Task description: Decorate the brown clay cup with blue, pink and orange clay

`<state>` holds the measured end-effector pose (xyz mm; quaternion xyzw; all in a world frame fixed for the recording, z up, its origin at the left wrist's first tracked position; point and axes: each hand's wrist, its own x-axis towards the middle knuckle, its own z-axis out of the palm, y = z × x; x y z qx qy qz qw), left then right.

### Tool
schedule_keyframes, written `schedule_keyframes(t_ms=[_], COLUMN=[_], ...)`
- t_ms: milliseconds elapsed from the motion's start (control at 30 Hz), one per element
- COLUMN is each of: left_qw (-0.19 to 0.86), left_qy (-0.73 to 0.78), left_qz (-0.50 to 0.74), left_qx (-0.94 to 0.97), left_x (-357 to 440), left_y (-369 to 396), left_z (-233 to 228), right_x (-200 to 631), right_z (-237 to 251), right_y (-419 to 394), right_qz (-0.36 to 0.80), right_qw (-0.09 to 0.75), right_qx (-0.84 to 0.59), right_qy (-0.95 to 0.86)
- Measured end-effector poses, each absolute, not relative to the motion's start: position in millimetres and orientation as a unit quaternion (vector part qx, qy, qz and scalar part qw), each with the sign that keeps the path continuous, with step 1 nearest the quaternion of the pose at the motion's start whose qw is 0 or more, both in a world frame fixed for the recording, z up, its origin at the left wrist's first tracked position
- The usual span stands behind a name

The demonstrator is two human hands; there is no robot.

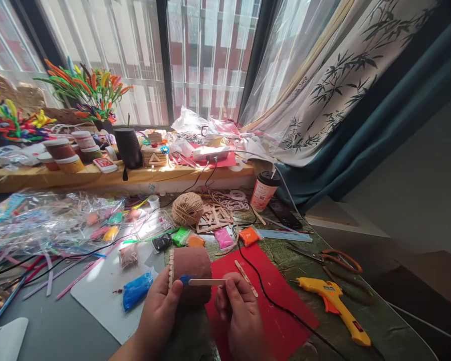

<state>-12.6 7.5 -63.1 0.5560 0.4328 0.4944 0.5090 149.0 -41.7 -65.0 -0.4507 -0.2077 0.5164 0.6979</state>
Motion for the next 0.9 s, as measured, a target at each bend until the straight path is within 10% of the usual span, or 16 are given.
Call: schedule_keyframes(t_ms=[600,900], left_qw=[0.454,0.515], left_qy=[0.469,0.431], left_qz=[0.434,0.451], left_qx=[0.621,0.588], left_x=[-10,-14], left_y=[3,6], left_z=[-58,-62], right_x=[147,151], right_z=[-72,-66], right_y=[-43,-47], right_qz=[0.602,0.454], right_qw=[0.648,0.698], right_qx=[-0.422,-0.470], right_qy=[-0.201,-0.293])
